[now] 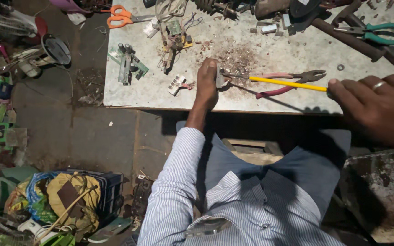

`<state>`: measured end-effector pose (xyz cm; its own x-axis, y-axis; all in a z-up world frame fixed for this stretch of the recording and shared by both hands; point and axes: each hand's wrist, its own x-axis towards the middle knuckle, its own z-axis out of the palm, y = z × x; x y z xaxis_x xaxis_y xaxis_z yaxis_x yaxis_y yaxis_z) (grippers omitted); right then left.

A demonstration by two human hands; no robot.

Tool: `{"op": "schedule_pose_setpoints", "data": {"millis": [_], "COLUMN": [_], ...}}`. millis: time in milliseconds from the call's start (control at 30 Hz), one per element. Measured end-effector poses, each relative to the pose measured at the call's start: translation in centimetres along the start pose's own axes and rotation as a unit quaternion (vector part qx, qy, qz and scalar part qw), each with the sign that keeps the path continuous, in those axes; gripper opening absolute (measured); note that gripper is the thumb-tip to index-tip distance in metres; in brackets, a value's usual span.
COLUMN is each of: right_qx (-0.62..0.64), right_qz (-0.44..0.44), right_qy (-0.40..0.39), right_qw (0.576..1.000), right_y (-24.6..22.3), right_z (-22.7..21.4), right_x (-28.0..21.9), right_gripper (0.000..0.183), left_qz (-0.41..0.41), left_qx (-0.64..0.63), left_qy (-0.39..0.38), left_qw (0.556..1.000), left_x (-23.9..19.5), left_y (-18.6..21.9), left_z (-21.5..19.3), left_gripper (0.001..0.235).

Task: The person uses a screwdriver and pliers to pry open and separate the casing of a small electronic component on a cluttered workbench. They repeatedly apply leverage with the screwdriver, then use pliers to pull apart the housing, revealing internal parts.

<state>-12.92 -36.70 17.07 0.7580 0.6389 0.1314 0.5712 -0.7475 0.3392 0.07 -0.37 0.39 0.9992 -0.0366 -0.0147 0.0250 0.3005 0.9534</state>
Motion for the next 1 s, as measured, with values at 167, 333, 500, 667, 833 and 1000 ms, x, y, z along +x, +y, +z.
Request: {"op": "schedule_pose_setpoints", "data": {"millis": [167,333,500,667,833,1000], "right_qx": [0.330,0.542,0.449,0.198,-0.047,-0.029], "right_qz": [0.251,0.435,0.374,0.160,-0.066,-0.039], "right_qy": [-0.052,-0.346,-0.397,-0.180,-0.105,-0.017], "right_qw": [0.909,0.631,0.708,0.950,0.991,0.999], "right_y": [-0.4,2.8,2.3,0.1,0.6,0.8], "right_z": [0.7,3.0,4.2,1.3,-0.3,0.3], "right_x": [1.1,2.8,2.2,1.1,0.8,-0.6], "right_gripper": [0.037,0.042,0.045,0.037,0.035,0.040], "left_qz": [0.033,0.061,0.060,0.025,0.055,0.029], "left_qx": [0.031,0.132,0.127,0.026,0.079,0.095], "left_qy": [-0.001,0.006,0.004,-0.007,-0.005,-0.013], "left_qw": [0.999,0.989,0.990,0.999,0.995,0.995], "left_x": [-0.1,-0.6,-0.6,-0.4,-0.3,-0.6], "left_y": [-0.8,-0.7,-0.2,-0.3,-0.6,0.0], "left_z": [-0.5,-0.7,-0.7,-0.3,-0.3,0.0], "left_gripper": [0.036,0.040,0.041,0.037,0.038,0.036]}}
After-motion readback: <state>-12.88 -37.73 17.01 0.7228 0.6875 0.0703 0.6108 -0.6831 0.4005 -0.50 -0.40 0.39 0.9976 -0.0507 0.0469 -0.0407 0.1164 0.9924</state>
